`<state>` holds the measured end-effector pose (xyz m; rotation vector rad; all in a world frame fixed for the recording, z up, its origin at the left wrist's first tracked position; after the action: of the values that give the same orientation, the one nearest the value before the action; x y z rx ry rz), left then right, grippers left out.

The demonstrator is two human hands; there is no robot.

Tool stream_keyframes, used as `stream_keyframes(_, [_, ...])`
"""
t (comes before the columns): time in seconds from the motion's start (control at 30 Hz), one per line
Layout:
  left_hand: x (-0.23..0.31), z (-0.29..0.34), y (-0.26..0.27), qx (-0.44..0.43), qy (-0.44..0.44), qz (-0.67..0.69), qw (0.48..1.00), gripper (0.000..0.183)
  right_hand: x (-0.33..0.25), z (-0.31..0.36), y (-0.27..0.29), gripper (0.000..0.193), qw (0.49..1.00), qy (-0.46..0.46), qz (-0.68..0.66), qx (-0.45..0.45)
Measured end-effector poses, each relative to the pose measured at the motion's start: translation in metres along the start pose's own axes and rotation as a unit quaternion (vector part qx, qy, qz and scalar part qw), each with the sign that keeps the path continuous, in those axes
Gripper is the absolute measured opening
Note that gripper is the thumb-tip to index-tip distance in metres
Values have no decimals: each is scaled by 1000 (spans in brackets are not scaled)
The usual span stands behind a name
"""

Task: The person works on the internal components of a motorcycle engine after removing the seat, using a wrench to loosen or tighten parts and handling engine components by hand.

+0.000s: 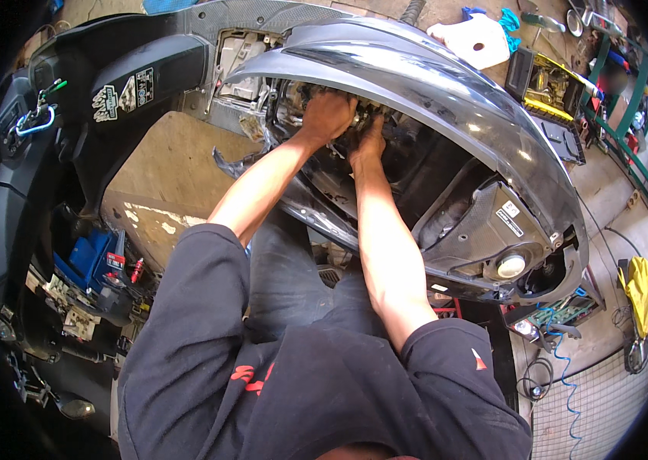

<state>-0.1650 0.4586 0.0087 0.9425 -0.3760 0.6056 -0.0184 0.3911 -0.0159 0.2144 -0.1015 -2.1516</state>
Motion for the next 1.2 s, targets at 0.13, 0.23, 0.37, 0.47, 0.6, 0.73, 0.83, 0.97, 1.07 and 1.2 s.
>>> stream_keyframes(0.13, [3,1,4,88,60,34,994,48,-1,-16,3,42,1000,18,5,-8])
stream_keyframes(0.23, [0,5,1,108,83,50,989,45,4,-17,10,41,999,10,47,-1])
stream_keyframes(0.37, [-2,3,-6,100,75,73,989,29,3,-22,17,41,994,37,91,55])
stream_keyframes(0.47, [-4,10,2,149,0,93,984,31,-2,-15,14,48,967,34,249,34])
stream_keyframes(0.6, [-14,15,-4,16,52,162,985,42,-13,8,7,75,955,54,292,2])
stream_keyframes(0.73, [-14,37,21,37,-25,158,986,50,-53,14,16,55,701,156,658,225])
stream_keyframes(0.83, [-50,57,29,-36,70,119,990,46,-61,82,-31,58,732,253,621,124])
stream_keyframes(0.97, [-69,51,39,48,129,128,982,39,-74,89,-74,72,657,470,589,-14])
stream_keyframes(1.07, [-57,42,53,87,46,52,994,39,-53,72,-84,96,549,420,722,29])
stream_keyframes(1.2, [-45,29,45,55,-18,-56,997,46,-43,56,-82,105,534,410,739,19])
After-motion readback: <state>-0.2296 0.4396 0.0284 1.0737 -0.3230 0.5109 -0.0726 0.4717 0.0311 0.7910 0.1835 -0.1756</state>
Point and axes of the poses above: each hand's wrist, its own z-axis away from the middle knuckle, its own y-axis out of the back of the hand, x = y × z, the point moved 10 cm from there along -z, towards the middle knuckle, and after that the axes turned 9 degrees about -y, right-handed, at the moved point
